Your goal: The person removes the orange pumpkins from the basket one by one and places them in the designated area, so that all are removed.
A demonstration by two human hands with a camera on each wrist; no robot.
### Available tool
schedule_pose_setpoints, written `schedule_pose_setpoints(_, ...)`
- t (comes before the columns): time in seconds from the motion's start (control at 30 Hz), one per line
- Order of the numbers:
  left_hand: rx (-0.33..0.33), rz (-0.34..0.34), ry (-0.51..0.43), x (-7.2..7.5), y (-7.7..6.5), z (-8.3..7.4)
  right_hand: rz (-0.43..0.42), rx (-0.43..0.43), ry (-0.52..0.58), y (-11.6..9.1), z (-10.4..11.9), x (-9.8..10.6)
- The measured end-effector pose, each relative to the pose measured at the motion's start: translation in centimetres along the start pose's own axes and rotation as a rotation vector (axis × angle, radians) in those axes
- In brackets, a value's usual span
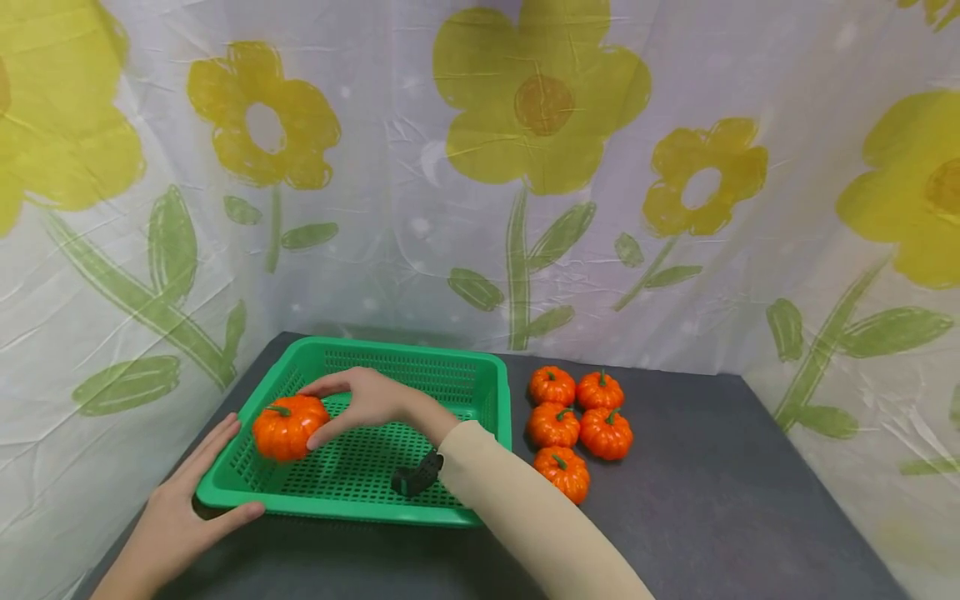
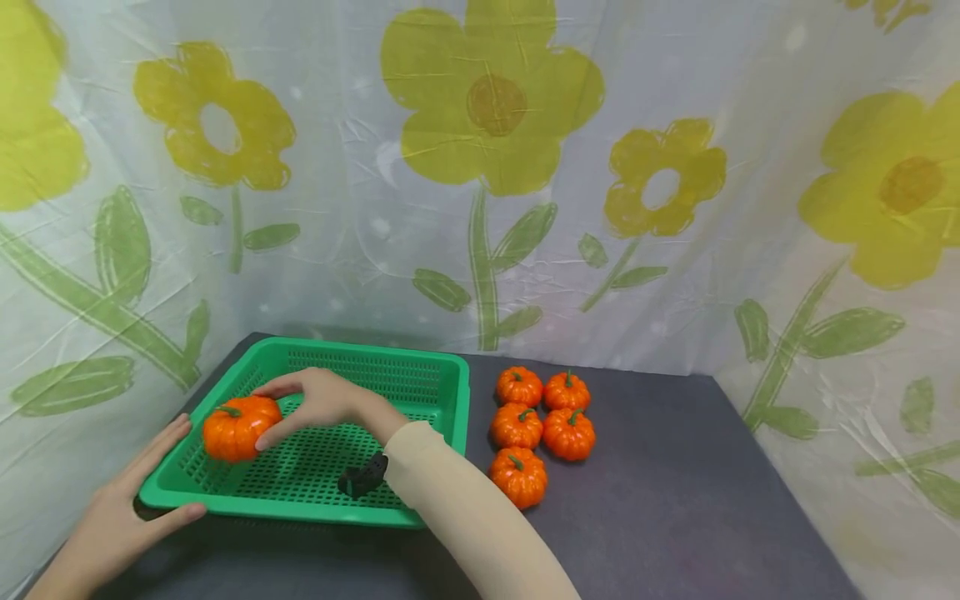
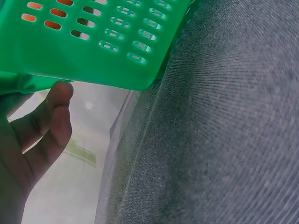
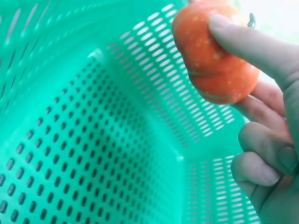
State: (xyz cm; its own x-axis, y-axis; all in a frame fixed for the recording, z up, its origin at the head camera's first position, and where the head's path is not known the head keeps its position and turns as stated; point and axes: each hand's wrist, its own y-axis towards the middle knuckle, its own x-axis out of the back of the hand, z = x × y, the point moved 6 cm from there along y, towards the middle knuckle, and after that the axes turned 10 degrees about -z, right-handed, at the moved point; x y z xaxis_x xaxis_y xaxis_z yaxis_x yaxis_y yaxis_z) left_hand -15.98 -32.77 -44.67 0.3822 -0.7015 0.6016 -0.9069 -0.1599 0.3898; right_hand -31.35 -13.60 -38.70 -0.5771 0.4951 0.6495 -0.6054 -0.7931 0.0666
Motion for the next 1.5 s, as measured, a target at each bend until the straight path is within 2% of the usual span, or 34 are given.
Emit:
schedule_pose_setpoints(0.17, -0.007, -0.003, -0.020, 0.0, -0.1, -0.2, -0.072, -0.002, 0.036, -0.8, 0.7, 1.6)
schedule_pose_setpoints(0.47, -0.035, -0.015, -0.032, -0.1, 0.0, -0.1, -0.243, -0.026, 0.017, -2.5, 1.6, 4.4)
schedule_pose_setpoints(0.73, -0.031, -0.015, -0.039, 0.0, -0.1, -0.2, -0.269, -0.001, -0.028, -4.5, 3.0, 5.4)
schedule_pose_setpoints(0.97, -0.020, 0.000, -0.038, 0.0, -0.1, -0.2, -0.317, 0.028, 0.020, -7.1, 3.4, 5.7)
schedule_pose_setpoints(1.1, -0.020, 0.002, -0.035, 0.2, -0.1, -0.2, -0.355, 0.022, 0.062, -8.6, 3.5, 6.0)
schedule_pose_setpoints(1.5, 0.003, 0.021, -0.036, 0.0, 0.0, -0.1, -0.446, -0.026, 0.058, -11.4, 3.1, 6.6)
